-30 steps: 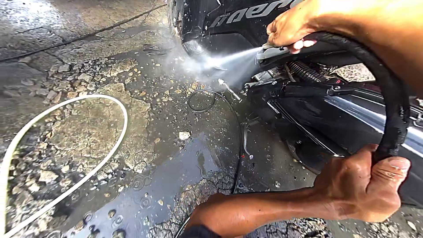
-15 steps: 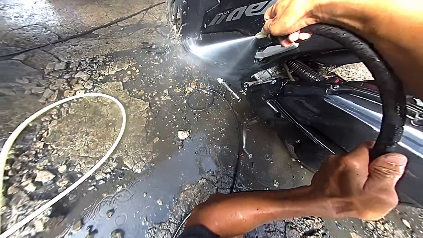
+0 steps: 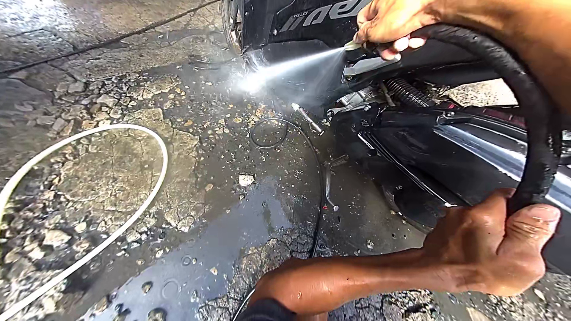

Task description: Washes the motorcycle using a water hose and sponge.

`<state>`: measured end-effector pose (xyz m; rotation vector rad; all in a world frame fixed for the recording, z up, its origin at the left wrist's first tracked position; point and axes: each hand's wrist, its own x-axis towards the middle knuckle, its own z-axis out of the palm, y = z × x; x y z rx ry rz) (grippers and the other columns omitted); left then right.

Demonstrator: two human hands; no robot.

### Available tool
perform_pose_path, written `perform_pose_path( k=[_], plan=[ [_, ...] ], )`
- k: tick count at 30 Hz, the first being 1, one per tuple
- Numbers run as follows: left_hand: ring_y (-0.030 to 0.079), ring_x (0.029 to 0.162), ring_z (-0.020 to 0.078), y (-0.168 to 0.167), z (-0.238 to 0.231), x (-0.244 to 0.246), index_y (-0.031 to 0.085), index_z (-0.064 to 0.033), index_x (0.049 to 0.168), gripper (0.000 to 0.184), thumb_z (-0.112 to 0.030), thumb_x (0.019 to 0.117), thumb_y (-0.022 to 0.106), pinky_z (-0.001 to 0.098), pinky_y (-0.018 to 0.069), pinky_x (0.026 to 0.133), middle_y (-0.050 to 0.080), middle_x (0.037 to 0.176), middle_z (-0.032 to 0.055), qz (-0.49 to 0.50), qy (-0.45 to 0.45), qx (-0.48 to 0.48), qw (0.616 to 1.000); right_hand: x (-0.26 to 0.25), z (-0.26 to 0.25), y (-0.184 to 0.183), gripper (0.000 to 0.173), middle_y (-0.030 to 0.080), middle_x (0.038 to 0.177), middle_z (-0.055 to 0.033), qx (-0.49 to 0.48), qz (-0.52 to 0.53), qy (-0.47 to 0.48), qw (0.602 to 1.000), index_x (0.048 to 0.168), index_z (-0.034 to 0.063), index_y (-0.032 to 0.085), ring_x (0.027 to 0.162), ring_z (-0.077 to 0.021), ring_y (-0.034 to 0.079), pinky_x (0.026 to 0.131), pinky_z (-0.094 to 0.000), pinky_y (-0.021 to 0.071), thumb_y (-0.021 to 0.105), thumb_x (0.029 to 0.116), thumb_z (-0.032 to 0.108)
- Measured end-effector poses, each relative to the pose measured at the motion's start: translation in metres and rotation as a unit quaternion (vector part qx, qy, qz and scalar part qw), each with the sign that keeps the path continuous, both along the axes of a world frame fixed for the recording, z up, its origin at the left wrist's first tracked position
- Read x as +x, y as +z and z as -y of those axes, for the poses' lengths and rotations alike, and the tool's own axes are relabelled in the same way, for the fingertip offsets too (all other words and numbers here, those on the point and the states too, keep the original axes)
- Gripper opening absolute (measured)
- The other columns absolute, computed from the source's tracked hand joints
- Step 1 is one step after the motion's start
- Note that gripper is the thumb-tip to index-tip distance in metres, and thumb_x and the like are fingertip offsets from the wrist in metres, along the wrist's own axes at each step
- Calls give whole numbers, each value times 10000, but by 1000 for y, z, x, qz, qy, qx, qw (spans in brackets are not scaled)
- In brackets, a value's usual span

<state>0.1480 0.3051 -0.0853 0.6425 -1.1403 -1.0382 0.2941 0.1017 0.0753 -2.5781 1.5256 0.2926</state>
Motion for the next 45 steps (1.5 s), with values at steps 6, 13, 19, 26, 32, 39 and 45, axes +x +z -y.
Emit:
perform_pose_path(
  k=[6,13,19,26,32,39,45],
  plan=[
    [664,846,255,-3,-1,-6,572,178,1231,409,-123,1058,356,425,546,803,667,901,241,-8,-1,-7,1000,-8,4,-5,267,498,576,-54,-2,17,-10,1000,1029,60,625,379,-100,403,381,-238,337,477,1094,272],
    [656,816,273,0,-2,-10,585,174,1207,372,-96,1053,380,442,540,773,661,880,241,7,-22,-3,1000,-20,6,1,208,430,583,-15,30,26,-2,999,1078,82,619,373,-59,349,355,-189,292,488,1094,242],
    [655,855,255,1,-4,-14,568,184,1231,378,-91,1055,379,415,540,814,664,918,250,-9,-17,-1,1000,-10,0,-7,316,454,551,-15,16,31,-25,999,934,58,616,369,-69,372,368,-202,298,502,1074,318],
    [647,858,235,2,-4,-13,569,194,1207,395,-100,1054,353,391,536,820,656,908,243,-20,-2,-6,1000,-8,-1,-5,271,412,538,-7,-37,33,-35,998,874,56,564,370,-60,335,378,-194,268,473,1066,224],
    [650,862,242,3,-5,-11,567,191,1211,397,-105,1057,352,399,537,823,657,912,245,-15,-6,-3,1000,-9,-2,-5,278,400,520,-1,-30,36,-29,998,865,62,549,356,-54,329,367,-183,259,457,1077,217],
    [640,808,229,7,-14,-11,575,202,1188,335,-35,1042,388,373,534,777,652,863,235,-17,-25,-22,999,-14,-5,-5,188,346,524,1,8,-38,-46,998,877,39,544,369,-57,305,377,-181,255,485,1043,103],
    [648,833,232,8,-12,-9,578,203,1167,333,-32,1040,378,376,538,796,655,879,242,-30,-16,-12,999,-6,-12,-9,174,356,524,11,-1,-14,-52,999,885,43,561,369,-47,305,377,-172,247,495,1033,106]
  ],
)
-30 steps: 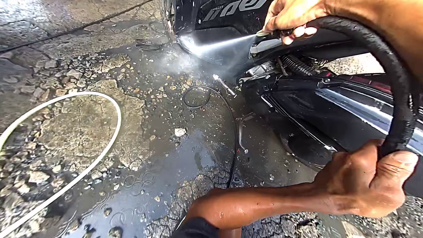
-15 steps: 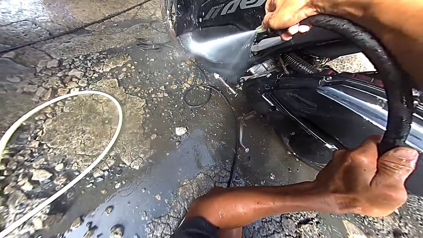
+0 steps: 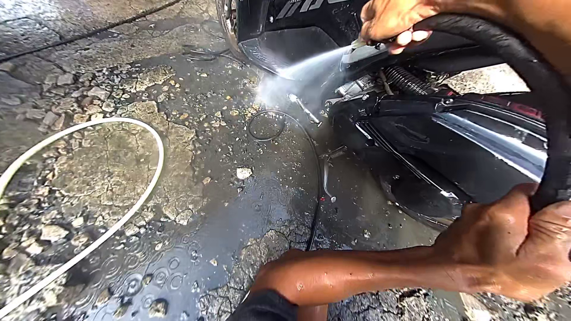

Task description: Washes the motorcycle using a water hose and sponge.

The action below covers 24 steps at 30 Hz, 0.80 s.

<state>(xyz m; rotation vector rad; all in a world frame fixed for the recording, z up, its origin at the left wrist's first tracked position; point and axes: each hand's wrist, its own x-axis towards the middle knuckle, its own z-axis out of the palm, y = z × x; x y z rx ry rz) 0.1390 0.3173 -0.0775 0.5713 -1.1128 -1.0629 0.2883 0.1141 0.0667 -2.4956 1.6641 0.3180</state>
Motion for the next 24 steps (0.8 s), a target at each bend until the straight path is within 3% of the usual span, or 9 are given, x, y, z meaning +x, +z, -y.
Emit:
perform_pose_path(
  k=[4,6,8,10,13,17,19,22,24],
  plan=[
    [622,821,154,4,1,2,603,207,1119,332,-19,1017,383,294,508,794,656,867,210,-22,29,18,999,10,-2,-1,167,330,524,26,-33,10,-1,999,823,43,539,375,-38,286,389,-169,230,513,986,70],
    [614,814,166,1,1,4,579,186,1139,338,-52,1039,360,322,520,779,634,856,191,-11,5,7,1000,27,24,-2,230,310,481,6,55,-43,-83,994,725,61,500,332,-78,284,344,-207,242,531,952,86],
    [609,801,161,-1,2,5,576,182,1147,346,-63,1041,356,324,520,768,629,844,181,-7,-3,2,1000,42,64,-3,250,338,405,-16,174,-104,-159,966,660,82,463,263,-108,349,269,-244,331,537,896,123],
    [608,806,164,0,2,7,577,185,1148,347,-59,1044,353,325,519,774,630,849,185,-9,-5,5,1000,25,26,-1,253,305,476,14,63,-59,-91,992,704,75,479,323,-69,277,337,-199,238,523,951,109],
    [614,817,179,1,2,7,574,188,1151,351,-62,1044,352,334,521,786,632,861,197,-15,-4,4,1000,9,-5,-1,223,341,520,18,-36,-5,-6,999,758,51,529,381,-49,290,398,-179,242,516,980,78],
    [634,855,210,1,3,8,573,181,1174,356,-70,1049,353,365,529,814,644,893,217,-6,-9,7,1000,11,8,-5,139,349,491,45,-6,77,-7,997,874,63,541,336,-10,297,348,-149,236,530,1007,104],
    [631,843,205,1,5,10,578,176,1169,355,-73,1050,354,365,530,803,643,885,209,-6,-3,5,1000,17,23,-4,177,379,474,57,23,112,-1,993,832,82,541,321,9,313,327,-134,237,536,1007,108],
    [629,834,193,1,6,13,578,172,1171,354,-76,1053,354,359,533,792,638,867,195,-6,7,2,1000,41,90,-6,219,425,467,49,96,100,-67,988,766,119,568,329,-10,348,333,-154,261,527,974,171],
    [645,845,203,0,7,13,583,173,1165,360,-77,1045,354,368,541,799,648,872,203,-6,19,-3,1000,50,108,-12,239,426,486,51,89,100,-77,988,760,136,543,337,-2,356,331,-137,273,523,984,218]
  ],
)
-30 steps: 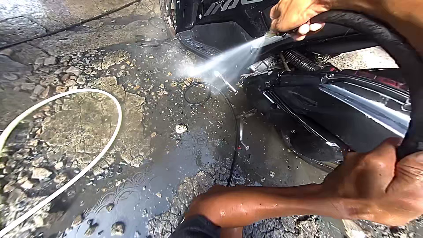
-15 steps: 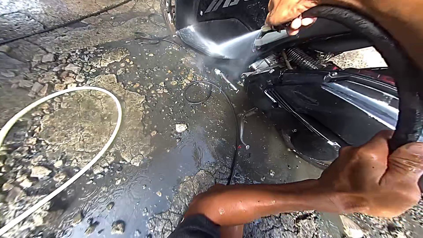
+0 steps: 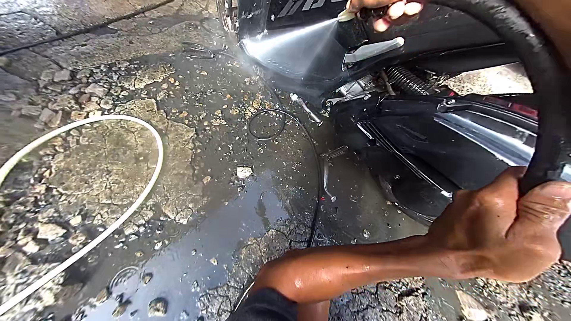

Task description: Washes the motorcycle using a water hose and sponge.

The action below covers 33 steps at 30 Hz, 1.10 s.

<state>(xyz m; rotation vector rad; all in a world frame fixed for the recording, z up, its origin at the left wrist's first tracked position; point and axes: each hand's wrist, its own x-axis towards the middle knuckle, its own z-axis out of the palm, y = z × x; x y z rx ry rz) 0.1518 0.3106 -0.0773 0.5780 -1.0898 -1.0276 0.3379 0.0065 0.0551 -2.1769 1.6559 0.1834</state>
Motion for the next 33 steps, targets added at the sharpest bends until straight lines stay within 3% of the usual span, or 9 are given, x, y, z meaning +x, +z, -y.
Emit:
perform_pose_path(
  k=[8,13,18,21,23,26,28,30,33],
  plan=[
    [649,842,207,-3,0,-1,590,172,1150,365,-86,1046,352,373,543,796,650,868,206,0,5,0,1000,2,-11,0,125,460,522,34,-8,24,21,999,892,166,602,343,-17,389,321,-156,293,562,967,259],
    [631,824,199,-5,-8,-7,586,190,1147,353,-60,1035,363,352,528,791,643,860,211,-8,-7,-3,1000,-30,-110,1,148,349,532,22,-123,-64,96,986,901,52,570,373,-35,288,383,-170,229,542,1024,129],
    [632,824,209,-8,-15,-15,574,210,1184,332,-17,1031,389,350,525,792,653,878,235,-12,-20,3,1000,-21,-18,-19,178,423,491,-51,64,-174,-50,981,768,83,541,338,-113,394,336,-270,391,573,931,147],
    [626,852,216,-17,-13,-9,614,198,1107,289,12,1035,405,360,516,823,658,893,236,-14,-85,23,996,-50,-73,-16,177,406,551,-27,-8,-90,10,996,924,79,594,375,-79,340,358,-218,293,524,1044,189],
    [559,763,153,-34,-7,4,628,158,984,278,-3,1039,408,319,477,737,608,801,152,6,-137,23,990,-73,-96,-17,201,407,571,-9,6,-23,35,999,1073,82,582,367,-45,333,340,-179,274,452,1099,233],
    [522,714,114,-77,0,42,632,118,964,324,-84,1070,402,304,466,709,583,777,99,101,-193,20,976,-101,-81,-30,136,423,545,35,79,87,3,993,1062,162,534,333,-12,317,299,-167,290,418,1087,229],
    [500,675,109,-108,-6,75,625,101,911,343,-114,1072,411,301,445,672,551,731,81,154,-187,13,970,-107,-76,-53,123,414,542,56,99,149,-16,984,1031,181,526,336,1,295,298,-162,283,412,1076,178],
    [526,677,142,-137,-27,111,636,88,908,355,-143,1076,426,333,451,669,562,714,93,210,-178,35,961,-103,-94,-85,88,408,593,61,98,196,-48,975,1106,181,517,367,-5,288,323,-163,292,430,1095,182],
    [610,659,267,-179,-78,156,660,41,989,349,-227,1075,455,469,504,628,592,691,136,315,-110,105,937,-99,-122,-148,134,419,610,58,105,263,-77,956,1211,188,503,386,-16,315,348,-180,324,433,1097,198]
  ],
)
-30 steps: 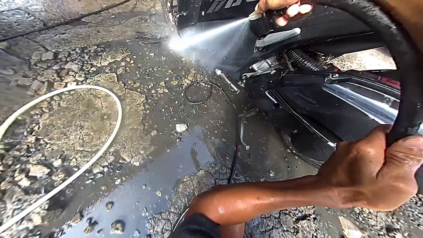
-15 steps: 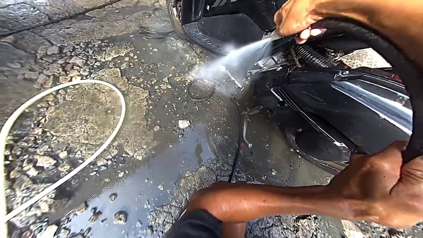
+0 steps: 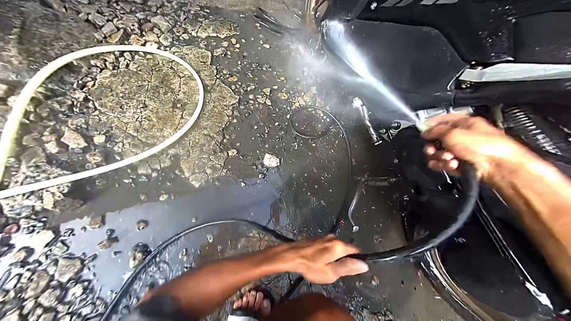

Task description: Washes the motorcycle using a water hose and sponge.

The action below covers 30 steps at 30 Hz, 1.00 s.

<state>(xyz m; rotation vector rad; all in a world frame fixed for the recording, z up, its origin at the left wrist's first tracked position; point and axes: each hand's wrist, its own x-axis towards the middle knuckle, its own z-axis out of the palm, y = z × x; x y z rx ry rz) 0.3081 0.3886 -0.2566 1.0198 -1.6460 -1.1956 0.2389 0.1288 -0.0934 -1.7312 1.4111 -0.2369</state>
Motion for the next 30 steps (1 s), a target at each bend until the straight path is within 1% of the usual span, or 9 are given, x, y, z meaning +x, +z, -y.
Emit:
perform_pose_path(
  k=[2,6,11,16,19,23,26,28,30],
  plan=[
    [655,651,317,-31,-33,16,680,-8,1006,385,-328,1069,475,530,531,623,618,672,145,77,90,-11,993,8,-18,-37,230,424,638,47,10,48,-12,999,1332,183,462,391,-13,325,351,-176,328,415,1107,170],
    [634,541,253,-87,-72,18,680,-87,873,535,-535,1037,438,464,517,520,589,578,73,151,263,-67,951,14,-46,-94,304,448,619,29,7,118,-67,991,1400,142,429,376,-29,363,342,-188,360,418,1098,115],
    [668,585,283,-105,-78,-5,681,-73,852,464,-471,1028,521,481,542,553,619,607,94,168,228,-33,959,-4,-44,-134,360,437,593,28,13,109,-40,993,1452,132,419,361,-40,368,320,-200,357,408,1093,108],
    [662,578,267,-113,-76,-10,678,-92,866,468,-477,1044,481,473,531,542,619,610,79,164,218,-22,962,-13,-44,-141,377,471,612,22,-5,128,-63,990,1467,122,393,369,-39,389,336,-201,380,400,1092,89],
    [648,525,261,-109,-70,-13,697,-60,822,468,-469,998,551,473,519,491,620,583,99,108,229,-16,967,-26,-47,-126,381,490,629,-2,66,180,-89,977,1468,158,410,398,-62,419,370,-210,396,405,1091,101],
    [691,610,260,-91,-58,-40,717,5,890,447,-406,1017,594,478,565,573,689,685,143,18,186,6,982,-68,-33,-87,369,503,655,7,209,275,-102,933,1442,251,419,398,-20,402,355,-151,360,384,1092,140],
    [686,615,247,-72,-37,-73,717,26,901,390,-318,1022,581,444,560,580,690,701,151,-32,110,-28,993,-103,-33,-44,381,439,639,27,168,205,-83,961,1482,274,389,369,3,346,317,-135,322,364,1118,164],
    [696,724,251,-50,-18,-77,725,77,981,375,-220,1043,504,440,572,720,708,795,172,-55,14,-14,998,-132,-34,-11,416,437,667,15,111,124,-104,981,1535,278,354,378,-9,340,321,-148,315,360,1130,183],
    [705,845,244,-24,13,-71,723,27,1109,392,-220,1070,421,463,570,841,727,882,127,3,-6,-19,1000,-171,-37,31,470,457,672,11,45,55,-132,989,1587,278,353,384,-24,329,325,-170,299,366,1127,183]
  ],
)
